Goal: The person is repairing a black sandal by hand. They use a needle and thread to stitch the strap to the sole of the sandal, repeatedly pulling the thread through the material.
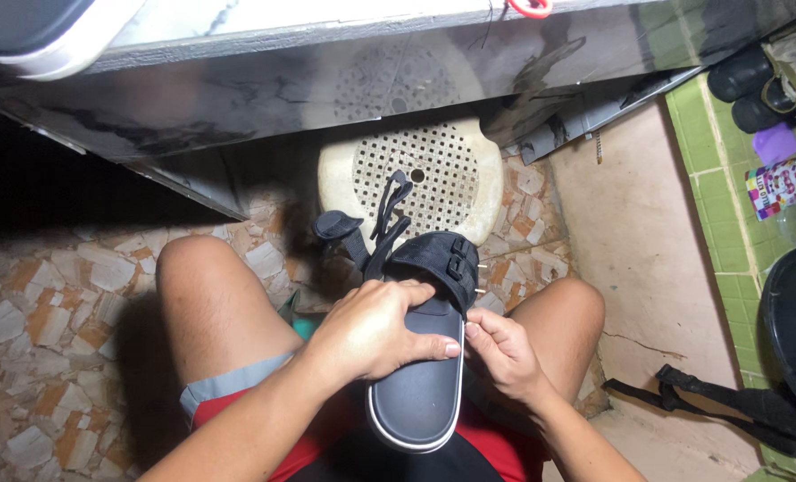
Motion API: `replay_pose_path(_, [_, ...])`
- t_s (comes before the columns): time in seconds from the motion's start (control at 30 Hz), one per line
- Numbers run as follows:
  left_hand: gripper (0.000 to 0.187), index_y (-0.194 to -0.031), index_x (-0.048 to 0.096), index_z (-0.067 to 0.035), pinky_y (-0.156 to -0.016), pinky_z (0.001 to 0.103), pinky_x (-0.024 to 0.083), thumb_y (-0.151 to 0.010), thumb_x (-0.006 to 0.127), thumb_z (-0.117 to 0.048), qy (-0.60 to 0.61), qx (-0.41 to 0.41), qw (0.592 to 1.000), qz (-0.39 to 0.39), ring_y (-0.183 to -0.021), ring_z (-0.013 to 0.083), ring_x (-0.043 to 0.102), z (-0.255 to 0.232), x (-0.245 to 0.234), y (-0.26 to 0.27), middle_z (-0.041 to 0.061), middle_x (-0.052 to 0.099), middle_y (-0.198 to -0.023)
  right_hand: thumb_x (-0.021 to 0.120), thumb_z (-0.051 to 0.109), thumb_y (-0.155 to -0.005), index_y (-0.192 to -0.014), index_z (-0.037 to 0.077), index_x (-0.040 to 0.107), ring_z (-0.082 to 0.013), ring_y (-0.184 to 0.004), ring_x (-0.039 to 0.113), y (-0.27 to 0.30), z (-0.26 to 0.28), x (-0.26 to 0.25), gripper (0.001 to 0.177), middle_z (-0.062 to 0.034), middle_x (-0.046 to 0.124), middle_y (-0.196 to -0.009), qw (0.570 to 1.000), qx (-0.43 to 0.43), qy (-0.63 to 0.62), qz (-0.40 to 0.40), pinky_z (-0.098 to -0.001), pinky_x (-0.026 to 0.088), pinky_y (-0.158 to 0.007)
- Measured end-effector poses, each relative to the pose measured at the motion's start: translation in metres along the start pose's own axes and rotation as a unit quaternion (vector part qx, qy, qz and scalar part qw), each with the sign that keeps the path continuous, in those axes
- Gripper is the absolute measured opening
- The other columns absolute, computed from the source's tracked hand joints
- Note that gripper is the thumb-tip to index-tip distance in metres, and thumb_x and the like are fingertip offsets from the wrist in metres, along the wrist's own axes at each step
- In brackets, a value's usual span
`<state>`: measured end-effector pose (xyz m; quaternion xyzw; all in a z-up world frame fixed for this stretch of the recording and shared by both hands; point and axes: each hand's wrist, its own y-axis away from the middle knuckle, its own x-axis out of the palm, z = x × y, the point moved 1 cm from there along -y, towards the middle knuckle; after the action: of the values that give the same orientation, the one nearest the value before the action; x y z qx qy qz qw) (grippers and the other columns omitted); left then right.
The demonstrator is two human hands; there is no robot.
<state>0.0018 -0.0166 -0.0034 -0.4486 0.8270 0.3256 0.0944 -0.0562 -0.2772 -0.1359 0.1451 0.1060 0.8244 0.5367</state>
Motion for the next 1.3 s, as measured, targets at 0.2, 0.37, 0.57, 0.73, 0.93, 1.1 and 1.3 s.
replay_pose_path(0.2, [0.078, -0.124, 0.07, -0.006, -0.091, 0.044, 0.055, -0.065, 0.083, -0.056, -0.014, 0.013, 1.0, -0.012, -0.104, 0.0368, 0.071, -0.001, 0.001, 0.001, 0.02, 0.072, -0.115, 0.051, 0.013, -0.107, -0.108, -0.003, 0.069, -0.0061, -0.068, 0.053, -0.004, 0.012, 0.004, 0.024, 0.0017, 0.062, -0.078, 0.999, -0.025, 0.044, 0.002, -0.0235, 0.045, -0.061])
replay_pose_path(0.37, [0.079, -0.123, 0.07, -0.005, -0.092, 0.044, 0.055, -0.065, 0.084, -0.057, -0.018, 0.022, 0.999, -0.016, -0.104, 0.0369, 0.071, 0.0, 0.004, 0.001, 0.021, 0.072, -0.113, 0.05, 0.01, -0.105, -0.103, -0.001, 0.068, -0.0063, -0.066, 0.062, -0.004, 0.029, 0.01, 0.021, -0.0001, 0.068, -0.075, 0.973, -0.117, 0.198, -0.01, -0.0246, 0.051, -0.06])
replay_pose_path(0.57, [0.075, -0.121, 0.071, -0.005, -0.087, 0.047, 0.054, -0.066, 0.084, -0.056, -0.039, 0.051, 0.998, -0.017, -0.104, 0.0382, 0.07, 0.0, 0.008, -0.001, 0.017, 0.071, -0.117, 0.052, 0.007, -0.106, -0.098, -0.001, 0.067, -0.0057, -0.068, 0.052, -0.006, 0.014, -0.004, 0.019, 0.0004, 0.059, -0.075, 0.988, -0.073, 0.13, 0.036, -0.025, 0.045, -0.06])
replay_pose_path(0.73, [0.067, -0.112, 0.072, -0.007, -0.083, 0.048, 0.055, -0.068, 0.081, -0.056, -0.097, 0.019, 0.995, -0.013, -0.099, 0.0364, 0.071, -0.012, -0.001, -0.001, 0.011, 0.072, -0.114, 0.056, 0.007, -0.1, -0.099, -0.001, 0.068, -0.0051, -0.062, 0.049, -0.021, 0.02, -0.009, 0.014, 0.0016, 0.056, -0.068, 0.98, -0.086, 0.172, 0.045, -0.024, 0.042, -0.057])
replay_pose_path(0.93, [0.065, -0.109, 0.073, -0.004, -0.083, 0.048, 0.054, -0.067, 0.083, -0.053, -0.119, 0.04, 0.991, -0.043, -0.1, 0.0368, 0.07, -0.019, -0.012, -0.002, 0.012, 0.071, -0.113, 0.051, 0.01, -0.103, -0.114, 0.0, 0.066, -0.0061, -0.072, 0.055, -0.023, 0.053, 0.006, 0.021, 0.0025, 0.063, -0.083, 0.979, -0.092, 0.169, 0.07, -0.0244, 0.047, -0.064])
replay_pose_path(1.1, [0.069, -0.115, 0.072, -0.006, -0.083, 0.048, 0.055, -0.067, 0.083, -0.054, -0.097, 0.037, 0.994, -0.045, -0.1, 0.0377, 0.069, -0.004, 0.001, -0.008, 0.012, 0.071, -0.116, 0.056, 0.015, -0.104, -0.096, 0.002, 0.067, -0.0064, -0.062, 0.048, -0.02, 0.025, -0.001, 0.019, 0.0031, 0.054, -0.067, 0.979, -0.046, 0.197, 0.015, -0.0257, 0.043, -0.055])
replay_pose_path(1.3, [0.071, -0.12, 0.071, -0.007, -0.085, 0.048, 0.054, -0.067, 0.083, -0.054, -0.071, 0.036, 0.996, -0.048, -0.103, 0.0384, 0.068, 0.008, 0.012, -0.011, 0.011, 0.07, -0.121, 0.057, 0.015, -0.104, -0.084, 0.003, 0.059, -0.0068, -0.063, 0.046, -0.024, 0.001, -0.007, 0.023, 0.0007, 0.051, -0.066, 0.977, -0.048, 0.207, 0.012, -0.0273, 0.042, -0.056])
